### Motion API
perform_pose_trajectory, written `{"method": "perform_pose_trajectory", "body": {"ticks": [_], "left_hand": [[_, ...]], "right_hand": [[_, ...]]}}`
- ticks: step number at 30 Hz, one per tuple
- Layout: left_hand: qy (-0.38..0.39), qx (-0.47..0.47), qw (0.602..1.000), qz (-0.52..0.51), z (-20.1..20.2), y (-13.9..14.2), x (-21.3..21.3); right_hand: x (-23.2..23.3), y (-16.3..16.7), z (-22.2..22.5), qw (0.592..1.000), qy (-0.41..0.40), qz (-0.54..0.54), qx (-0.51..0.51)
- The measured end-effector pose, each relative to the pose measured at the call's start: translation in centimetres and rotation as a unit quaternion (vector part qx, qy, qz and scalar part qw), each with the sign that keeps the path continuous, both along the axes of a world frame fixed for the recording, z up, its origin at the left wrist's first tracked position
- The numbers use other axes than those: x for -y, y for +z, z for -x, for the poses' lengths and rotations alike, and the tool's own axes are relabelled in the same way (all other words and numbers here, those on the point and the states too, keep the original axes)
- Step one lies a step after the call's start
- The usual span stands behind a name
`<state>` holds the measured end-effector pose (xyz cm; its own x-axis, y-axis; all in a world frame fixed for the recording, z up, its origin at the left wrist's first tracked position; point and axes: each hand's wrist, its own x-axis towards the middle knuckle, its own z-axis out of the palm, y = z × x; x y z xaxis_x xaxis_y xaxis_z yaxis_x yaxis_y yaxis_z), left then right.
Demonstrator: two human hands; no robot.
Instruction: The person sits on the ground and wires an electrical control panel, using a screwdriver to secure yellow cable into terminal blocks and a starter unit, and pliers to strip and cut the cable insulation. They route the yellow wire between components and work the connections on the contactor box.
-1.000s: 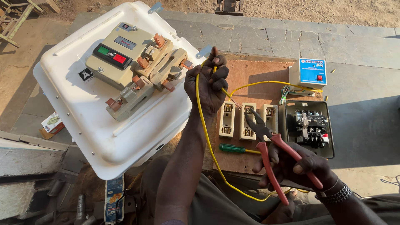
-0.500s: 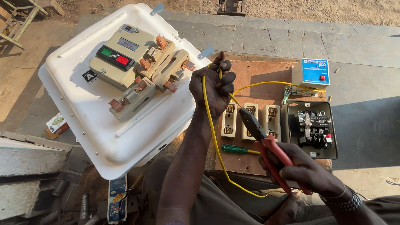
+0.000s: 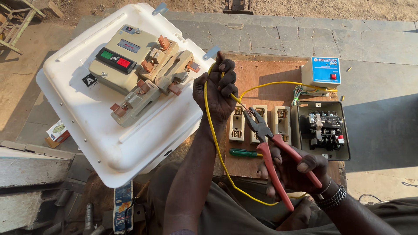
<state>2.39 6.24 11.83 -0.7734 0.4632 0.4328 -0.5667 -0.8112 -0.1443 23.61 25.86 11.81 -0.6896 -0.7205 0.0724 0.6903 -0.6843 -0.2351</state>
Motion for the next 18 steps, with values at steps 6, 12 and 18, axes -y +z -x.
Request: {"method": "perform_pose_trajectory", "body": {"ticks": [6, 12, 18], "left_hand": [[0.038, -0.002, 0.995, 0.090, 0.5, 0.4, 0.9], [0.063, 0.052, 0.979, 0.187, 1.6, 0.4, 1.8], [0.049, 0.007, 0.997, 0.051, 1.2, 0.2, 1.8]], "right_hand": [[0.4, 1.9, -0.3, 0.989, -0.024, -0.119, -0.087], [-1.5, 3.8, -0.2, 0.838, -0.069, -0.526, -0.128], [-1.3, 2.5, 0.4, 0.984, -0.020, -0.175, 0.002]]}}
